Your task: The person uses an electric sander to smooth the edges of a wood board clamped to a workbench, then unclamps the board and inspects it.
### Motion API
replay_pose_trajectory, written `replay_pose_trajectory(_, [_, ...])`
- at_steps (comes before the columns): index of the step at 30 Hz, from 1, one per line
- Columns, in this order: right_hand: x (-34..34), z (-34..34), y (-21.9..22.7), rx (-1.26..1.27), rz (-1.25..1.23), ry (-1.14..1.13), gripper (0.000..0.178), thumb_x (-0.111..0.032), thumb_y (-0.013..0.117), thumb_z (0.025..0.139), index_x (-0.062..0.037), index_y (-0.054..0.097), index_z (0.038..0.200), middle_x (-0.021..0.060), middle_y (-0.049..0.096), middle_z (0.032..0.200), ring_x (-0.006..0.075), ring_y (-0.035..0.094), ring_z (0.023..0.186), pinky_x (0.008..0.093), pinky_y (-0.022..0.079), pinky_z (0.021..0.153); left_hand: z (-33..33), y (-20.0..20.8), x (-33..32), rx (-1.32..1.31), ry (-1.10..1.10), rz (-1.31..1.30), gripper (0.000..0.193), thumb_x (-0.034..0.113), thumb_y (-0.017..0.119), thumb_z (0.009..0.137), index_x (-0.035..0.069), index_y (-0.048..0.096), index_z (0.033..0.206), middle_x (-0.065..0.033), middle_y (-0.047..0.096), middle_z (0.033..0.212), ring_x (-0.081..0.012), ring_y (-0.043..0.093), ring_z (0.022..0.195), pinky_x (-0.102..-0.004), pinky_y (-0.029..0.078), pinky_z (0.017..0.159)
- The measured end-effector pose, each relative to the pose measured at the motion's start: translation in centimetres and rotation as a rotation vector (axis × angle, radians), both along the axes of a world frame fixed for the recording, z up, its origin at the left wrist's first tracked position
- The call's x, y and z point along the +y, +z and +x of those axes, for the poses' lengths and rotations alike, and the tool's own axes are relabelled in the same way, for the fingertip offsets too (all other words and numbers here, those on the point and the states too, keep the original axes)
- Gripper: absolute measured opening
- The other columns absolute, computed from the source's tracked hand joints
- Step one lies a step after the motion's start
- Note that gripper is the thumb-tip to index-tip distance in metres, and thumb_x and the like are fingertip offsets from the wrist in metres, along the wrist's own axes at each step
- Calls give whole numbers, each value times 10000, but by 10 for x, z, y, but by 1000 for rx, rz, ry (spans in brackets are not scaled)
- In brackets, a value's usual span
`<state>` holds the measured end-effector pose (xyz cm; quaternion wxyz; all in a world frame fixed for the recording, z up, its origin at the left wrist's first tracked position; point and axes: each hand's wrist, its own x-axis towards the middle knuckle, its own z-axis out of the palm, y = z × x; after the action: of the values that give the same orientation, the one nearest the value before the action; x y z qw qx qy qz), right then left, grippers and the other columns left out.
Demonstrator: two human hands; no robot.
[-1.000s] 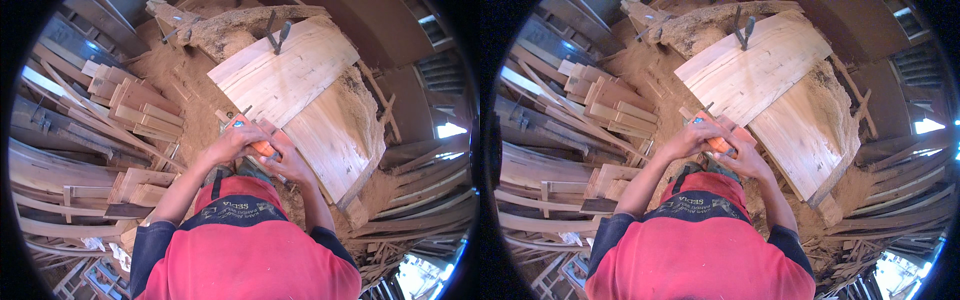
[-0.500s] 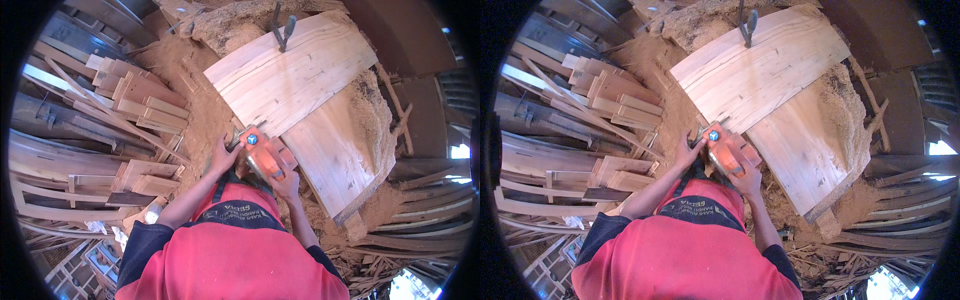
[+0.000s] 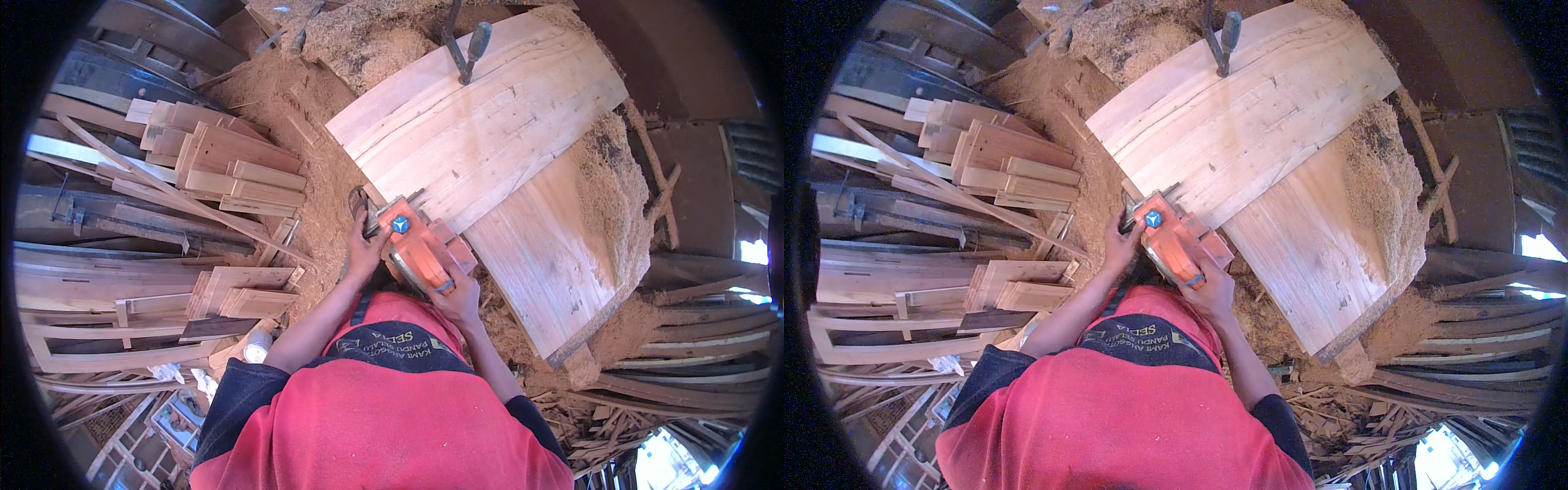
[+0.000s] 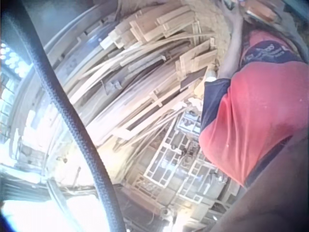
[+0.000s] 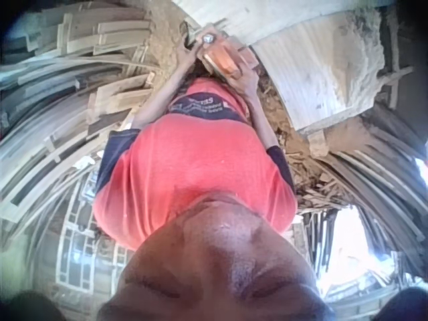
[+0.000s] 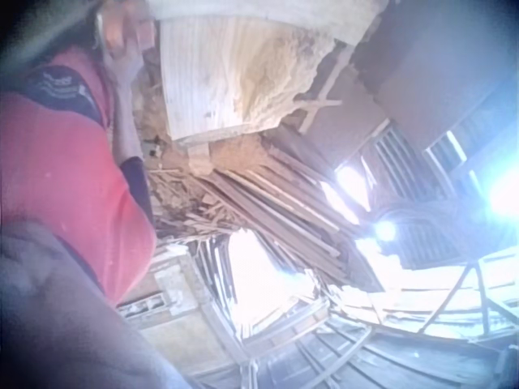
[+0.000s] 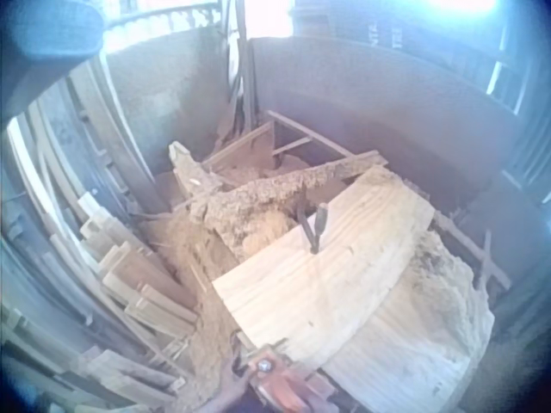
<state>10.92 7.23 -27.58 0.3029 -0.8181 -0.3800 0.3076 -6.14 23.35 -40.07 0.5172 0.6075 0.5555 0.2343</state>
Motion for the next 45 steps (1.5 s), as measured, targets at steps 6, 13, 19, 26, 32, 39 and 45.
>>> replay_pose_trajectory(6, [53, -10, -7, -30, 80, 30, 287, -232, 794, 725, -42, 667, 899, 195, 684, 786, 403, 703, 746, 455, 547, 648, -4, 6, 54, -65, 65, 76, 774, 409, 816, 867, -97, 540, 1383, -248, 644, 1227, -297, 635, 1148, -398, 488, 1014])
replay_pose_trajectory(13, [130, -16, 0, 97, 243, 70, 378, -238, 776, 754, -43, 703, 1070, 191, 716, 964, 395, 696, 895, 464, 553, 798, -13, 16, 124, -84, 93, -94, 733, 350, 827, 874, -101, 552, 1383, -191, 670, 1260, -212, 642, 1128, -350, 502, 995])
replay_pose_trajectory(19, [185, -27, -11, 82, 304, 68, 487, -250, 749, 788, -65, 691, 1234, 198, 724, 1104, 377, 705, 998, 446, 559, 865, -29, -2, 187, -70, 111, -78, 745, 334, 828, 884, -84, 527, 1422, -198, 652, 1312, -224, 635, 1166, -351, 488, 1025])
replay_pose_trajectory(26, [246, -37, -12, 52, 309, 99, 567, -301, 742, 804, -93, 644, 1322, 191, 716, 1145, 375, 704, 1007, 471, 563, 865, -48, -5, 258, -120, 95, -67, 639, 321, 807, 908, -70, 587, 1362, -140, 686, 1245, -181, 640, 1101, -321, 498, 973])
replay_pose_trajectory(32, [289, -39, -6, 97, 178, 86, 621, -283, 738, 767, -147, 630, 1364, 165, 707, 1189, 382, 692, 1024, 452, 550, 923, -42, 11, 299, -92, 62, -137, 623, 310, 758, 954, -72, 557, 1403, -143, 658, 1306, -191, 614, 1172, -322, 476, 1008])
replay_pose_trajectory(39, [331, -51, -16, 75, 225, 102, 536, -367, 739, 803, -92, 663, 1257, 205, 729, 1066, 402, 706, 956, 502, 562, 850, -73, -6, 355, -164, 45, -187, 701, 286, 817, 902, -82, 530, 1425, -150, 640, 1348, -198, 608, 1199, -318, 459, 1037])
replay_pose_trajectory(45, [351, -48, -25, 92, 179, 164, 565, -340, 716, 806, -125, 635, 1322, 221, 727, 1015, 428, 694, 934, 513, 556, 856, -75, 7, 382, -162, -56, -218, 761, 305, 834, 886, -92, 500, 1444, -148, 625, 1369, -188, 588, 1230, -303, 442, 1062])
